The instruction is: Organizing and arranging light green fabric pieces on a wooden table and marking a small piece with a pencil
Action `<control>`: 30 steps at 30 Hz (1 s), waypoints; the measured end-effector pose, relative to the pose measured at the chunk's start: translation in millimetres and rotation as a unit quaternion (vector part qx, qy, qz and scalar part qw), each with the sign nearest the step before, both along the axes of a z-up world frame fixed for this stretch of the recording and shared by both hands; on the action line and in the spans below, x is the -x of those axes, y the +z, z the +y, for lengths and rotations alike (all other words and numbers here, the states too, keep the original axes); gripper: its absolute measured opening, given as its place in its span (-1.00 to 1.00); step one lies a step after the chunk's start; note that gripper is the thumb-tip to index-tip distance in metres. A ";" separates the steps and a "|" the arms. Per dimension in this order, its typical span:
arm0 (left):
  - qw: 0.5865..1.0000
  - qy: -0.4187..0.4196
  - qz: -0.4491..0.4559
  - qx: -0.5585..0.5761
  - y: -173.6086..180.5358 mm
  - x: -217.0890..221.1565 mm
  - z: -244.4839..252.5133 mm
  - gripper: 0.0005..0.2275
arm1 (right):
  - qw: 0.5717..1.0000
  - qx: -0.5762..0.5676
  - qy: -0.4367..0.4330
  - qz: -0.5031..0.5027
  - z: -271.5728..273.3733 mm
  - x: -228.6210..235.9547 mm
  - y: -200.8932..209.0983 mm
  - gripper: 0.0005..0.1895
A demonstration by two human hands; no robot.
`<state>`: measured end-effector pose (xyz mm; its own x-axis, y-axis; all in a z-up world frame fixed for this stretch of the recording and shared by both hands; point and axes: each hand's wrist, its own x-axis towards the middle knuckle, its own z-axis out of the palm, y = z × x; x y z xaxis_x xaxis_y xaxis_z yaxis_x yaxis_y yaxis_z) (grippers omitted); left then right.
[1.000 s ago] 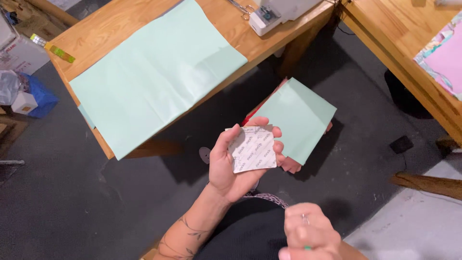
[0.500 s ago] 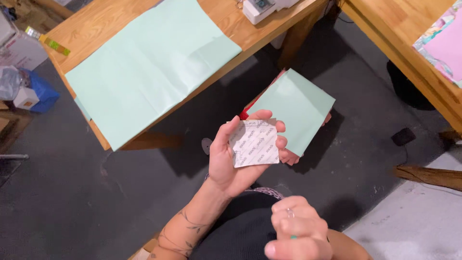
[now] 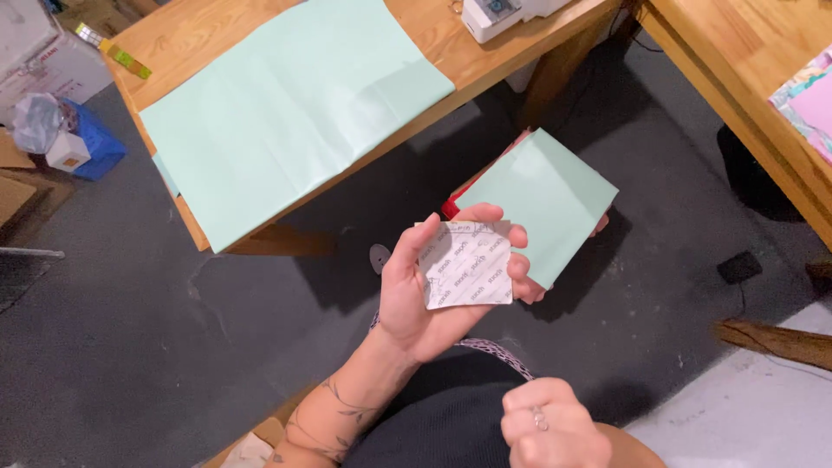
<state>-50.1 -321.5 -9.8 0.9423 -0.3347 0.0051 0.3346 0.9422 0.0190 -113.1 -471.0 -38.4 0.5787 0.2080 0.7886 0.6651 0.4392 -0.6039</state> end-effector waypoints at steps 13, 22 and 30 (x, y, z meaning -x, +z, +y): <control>0.999 0.003 -0.029 -0.038 -4.2 5.6 -0.9 -0.57 | 0.947 0.056 -0.280 0.146 17.0 -21.0 1.4 -0.96; 0.998 0.003 -0.055 -0.038 -7.5 6.6 -2.5 -0.59 | 0.960 0.133 -0.213 0.125 16.8 -30.9 5.0 -0.89; 0.998 -0.015 -0.048 -0.024 -11.6 9.5 -1.7 -0.55 | 0.951 0.159 -0.232 0.129 16.7 -29.2 5.7 -0.86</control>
